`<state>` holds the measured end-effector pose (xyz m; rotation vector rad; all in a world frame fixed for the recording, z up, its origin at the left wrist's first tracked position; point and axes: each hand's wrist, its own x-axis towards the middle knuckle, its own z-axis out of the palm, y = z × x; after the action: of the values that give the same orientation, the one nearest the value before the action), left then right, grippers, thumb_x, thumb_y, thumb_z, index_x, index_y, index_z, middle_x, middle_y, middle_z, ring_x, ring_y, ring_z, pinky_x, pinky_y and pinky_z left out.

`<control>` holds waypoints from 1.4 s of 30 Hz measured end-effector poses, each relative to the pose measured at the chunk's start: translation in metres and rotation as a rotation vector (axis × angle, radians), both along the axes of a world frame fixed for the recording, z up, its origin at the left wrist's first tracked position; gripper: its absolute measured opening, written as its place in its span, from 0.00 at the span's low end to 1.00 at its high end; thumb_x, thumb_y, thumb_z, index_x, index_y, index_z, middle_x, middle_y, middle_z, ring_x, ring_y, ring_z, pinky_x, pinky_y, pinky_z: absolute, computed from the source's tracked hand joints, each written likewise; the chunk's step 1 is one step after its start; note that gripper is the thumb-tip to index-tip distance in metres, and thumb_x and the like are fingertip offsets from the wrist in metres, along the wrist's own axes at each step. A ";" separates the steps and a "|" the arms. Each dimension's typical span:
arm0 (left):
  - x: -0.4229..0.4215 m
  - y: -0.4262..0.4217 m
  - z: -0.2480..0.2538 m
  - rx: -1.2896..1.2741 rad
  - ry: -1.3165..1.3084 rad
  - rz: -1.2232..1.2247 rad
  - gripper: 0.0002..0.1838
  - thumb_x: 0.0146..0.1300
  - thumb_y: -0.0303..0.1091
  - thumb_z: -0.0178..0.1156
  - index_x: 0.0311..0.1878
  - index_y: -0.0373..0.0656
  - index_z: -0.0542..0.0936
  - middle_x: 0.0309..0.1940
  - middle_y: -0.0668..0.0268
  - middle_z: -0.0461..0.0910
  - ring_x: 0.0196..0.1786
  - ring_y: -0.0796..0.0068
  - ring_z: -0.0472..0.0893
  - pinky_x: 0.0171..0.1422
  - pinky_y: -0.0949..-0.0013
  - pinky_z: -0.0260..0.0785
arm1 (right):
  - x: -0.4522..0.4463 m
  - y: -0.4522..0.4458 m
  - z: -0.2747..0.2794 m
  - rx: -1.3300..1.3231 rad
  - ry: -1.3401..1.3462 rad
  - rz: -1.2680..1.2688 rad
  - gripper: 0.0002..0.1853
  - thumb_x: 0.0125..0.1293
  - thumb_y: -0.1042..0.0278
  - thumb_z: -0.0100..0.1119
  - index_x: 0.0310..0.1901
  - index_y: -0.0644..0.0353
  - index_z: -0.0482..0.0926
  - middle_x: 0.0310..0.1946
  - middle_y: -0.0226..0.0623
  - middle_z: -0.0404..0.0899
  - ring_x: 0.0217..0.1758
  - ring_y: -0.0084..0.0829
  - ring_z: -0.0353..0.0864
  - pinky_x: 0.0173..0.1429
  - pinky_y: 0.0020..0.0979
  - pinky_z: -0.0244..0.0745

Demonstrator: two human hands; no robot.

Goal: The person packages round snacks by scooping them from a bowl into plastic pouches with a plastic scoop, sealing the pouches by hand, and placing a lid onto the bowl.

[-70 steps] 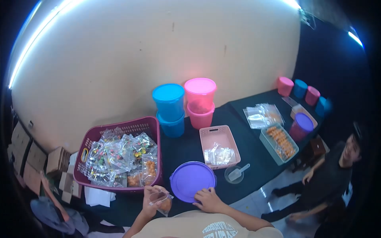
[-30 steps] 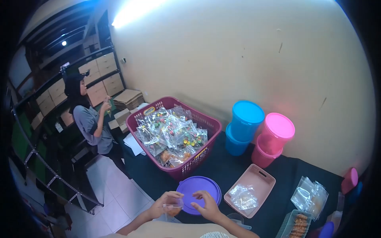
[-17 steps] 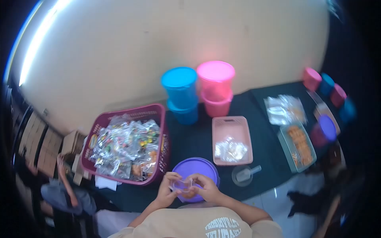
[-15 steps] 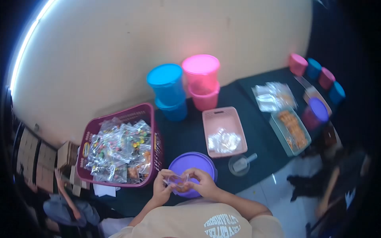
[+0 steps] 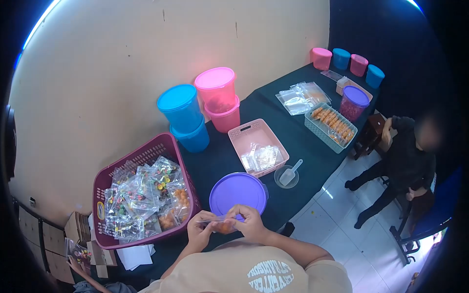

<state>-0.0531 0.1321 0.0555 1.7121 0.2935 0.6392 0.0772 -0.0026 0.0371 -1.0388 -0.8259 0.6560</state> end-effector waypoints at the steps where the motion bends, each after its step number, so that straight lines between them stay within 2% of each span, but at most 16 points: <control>1: -0.004 0.003 -0.004 0.058 -0.028 -0.050 0.06 0.62 0.28 0.64 0.36 0.36 0.78 0.36 0.62 0.78 0.37 0.77 0.78 0.39 0.75 0.70 | -0.003 0.000 0.003 0.000 0.003 -0.006 0.06 0.63 0.72 0.64 0.35 0.62 0.76 0.36 0.35 0.79 0.43 0.24 0.77 0.51 0.29 0.71; 7: -0.014 -0.001 -0.009 -0.039 -0.096 0.004 0.06 0.64 0.28 0.61 0.37 0.35 0.76 0.37 0.61 0.77 0.38 0.77 0.78 0.42 0.75 0.70 | -0.016 0.002 0.009 -0.140 -0.055 0.075 0.06 0.63 0.71 0.62 0.40 0.63 0.80 0.37 0.34 0.80 0.44 0.26 0.78 0.53 0.29 0.70; 10: -0.011 -0.009 -0.007 -0.138 -0.196 0.109 0.05 0.62 0.26 0.63 0.35 0.36 0.78 0.35 0.61 0.78 0.38 0.75 0.78 0.43 0.73 0.70 | -0.013 0.003 0.006 -0.088 -0.180 0.033 0.06 0.63 0.71 0.62 0.40 0.63 0.80 0.38 0.35 0.80 0.45 0.27 0.78 0.54 0.29 0.70; 11: -0.013 -0.007 -0.012 -0.127 -0.144 0.128 0.05 0.61 0.26 0.64 0.35 0.37 0.77 0.35 0.61 0.78 0.40 0.74 0.78 0.45 0.73 0.70 | -0.012 0.004 0.006 -0.080 -0.188 0.041 0.06 0.63 0.71 0.62 0.40 0.63 0.80 0.38 0.35 0.80 0.45 0.27 0.78 0.54 0.29 0.70; 12: -0.015 -0.005 -0.011 -0.122 -0.153 0.137 0.05 0.61 0.26 0.64 0.35 0.37 0.77 0.35 0.61 0.78 0.40 0.74 0.78 0.45 0.73 0.70 | -0.011 0.005 0.005 -0.096 -0.171 0.042 0.06 0.63 0.72 0.62 0.40 0.63 0.81 0.38 0.35 0.80 0.45 0.27 0.78 0.54 0.29 0.70; 15: -0.013 -0.005 -0.006 0.161 -0.040 0.078 0.05 0.61 0.27 0.63 0.35 0.36 0.78 0.35 0.63 0.78 0.39 0.75 0.78 0.46 0.72 0.69 | -0.005 0.004 0.006 -0.103 -0.137 0.079 0.06 0.63 0.73 0.61 0.40 0.63 0.81 0.38 0.35 0.81 0.45 0.27 0.78 0.53 0.29 0.70; 19: -0.004 -0.015 -0.007 0.168 -0.016 0.131 0.05 0.57 0.26 0.65 0.34 0.37 0.79 0.35 0.62 0.80 0.40 0.67 0.79 0.47 0.68 0.69 | 0.008 0.000 0.008 -0.170 0.009 0.179 0.05 0.64 0.73 0.61 0.40 0.64 0.81 0.39 0.34 0.81 0.44 0.24 0.78 0.52 0.28 0.71; 23: 0.011 -0.026 -0.011 0.203 0.001 0.215 0.06 0.55 0.27 0.66 0.34 0.38 0.79 0.34 0.61 0.81 0.39 0.67 0.79 0.47 0.68 0.70 | 0.026 -0.001 -0.001 -0.189 0.176 0.241 0.03 0.65 0.74 0.61 0.37 0.63 0.80 0.35 0.30 0.80 0.41 0.19 0.77 0.47 0.23 0.72; 28: 0.038 -0.047 -0.016 0.276 0.053 0.390 0.06 0.53 0.27 0.67 0.34 0.41 0.80 0.32 0.63 0.82 0.37 0.64 0.80 0.45 0.66 0.69 | 0.075 0.001 -0.022 -0.134 -0.042 0.375 0.03 0.63 0.74 0.63 0.36 0.63 0.81 0.35 0.31 0.80 0.39 0.20 0.77 0.45 0.24 0.71; 30: 0.055 -0.063 -0.011 0.507 0.012 0.420 0.05 0.53 0.28 0.68 0.33 0.43 0.81 0.32 0.65 0.82 0.36 0.64 0.80 0.46 0.65 0.67 | 0.097 0.000 -0.026 -0.056 -0.108 0.403 0.02 0.62 0.75 0.64 0.33 0.63 0.81 0.32 0.33 0.80 0.37 0.22 0.77 0.44 0.24 0.71; 34: 0.098 -0.091 -0.013 0.460 0.062 0.665 0.05 0.54 0.31 0.67 0.33 0.45 0.81 0.32 0.66 0.82 0.38 0.65 0.80 0.47 0.64 0.66 | 0.148 0.014 -0.025 -0.040 -0.277 0.490 0.03 0.60 0.76 0.65 0.31 0.64 0.81 0.32 0.35 0.81 0.35 0.23 0.78 0.41 0.25 0.71; 36: 0.110 -0.100 -0.010 0.400 0.104 0.752 0.05 0.55 0.31 0.67 0.33 0.45 0.81 0.33 0.65 0.82 0.38 0.64 0.80 0.48 0.65 0.65 | 0.164 0.024 -0.023 0.071 -0.227 0.622 0.04 0.60 0.75 0.65 0.30 0.63 0.80 0.32 0.35 0.81 0.35 0.25 0.79 0.41 0.26 0.72; 39: 0.119 -0.109 0.003 0.420 0.143 0.793 0.04 0.56 0.30 0.66 0.34 0.45 0.81 0.33 0.66 0.82 0.38 0.65 0.79 0.46 0.66 0.65 | 0.180 0.030 -0.026 0.139 -0.230 0.726 0.03 0.61 0.75 0.64 0.30 0.63 0.80 0.32 0.35 0.81 0.34 0.26 0.79 0.41 0.27 0.72; 40: 0.118 -0.111 0.003 0.445 0.164 0.781 0.05 0.54 0.29 0.68 0.32 0.43 0.81 0.32 0.64 0.82 0.38 0.65 0.81 0.45 0.66 0.69 | 0.182 0.029 -0.026 0.174 -0.260 0.731 0.03 0.61 0.75 0.64 0.31 0.63 0.81 0.32 0.35 0.81 0.34 0.26 0.79 0.40 0.27 0.73; 41: 0.115 -0.113 -0.011 0.457 0.166 0.794 0.05 0.54 0.28 0.68 0.33 0.42 0.81 0.33 0.63 0.82 0.38 0.65 0.81 0.45 0.66 0.69 | 0.184 0.025 -0.034 0.045 -0.237 0.769 0.03 0.59 0.73 0.64 0.33 0.63 0.82 0.32 0.37 0.82 0.38 0.29 0.82 0.44 0.30 0.75; 42: 0.113 -0.116 -0.025 0.468 0.168 0.807 0.05 0.55 0.27 0.67 0.34 0.41 0.81 0.34 0.62 0.82 0.39 0.64 0.81 0.46 0.66 0.70 | 0.181 0.029 -0.058 0.133 -0.270 0.760 0.04 0.57 0.72 0.65 0.32 0.62 0.82 0.32 0.38 0.82 0.35 0.32 0.81 0.41 0.30 0.74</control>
<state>0.0596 0.0163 0.0307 2.0850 1.0516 1.2194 0.2583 0.0266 -0.0211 -0.6792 -1.5074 1.0912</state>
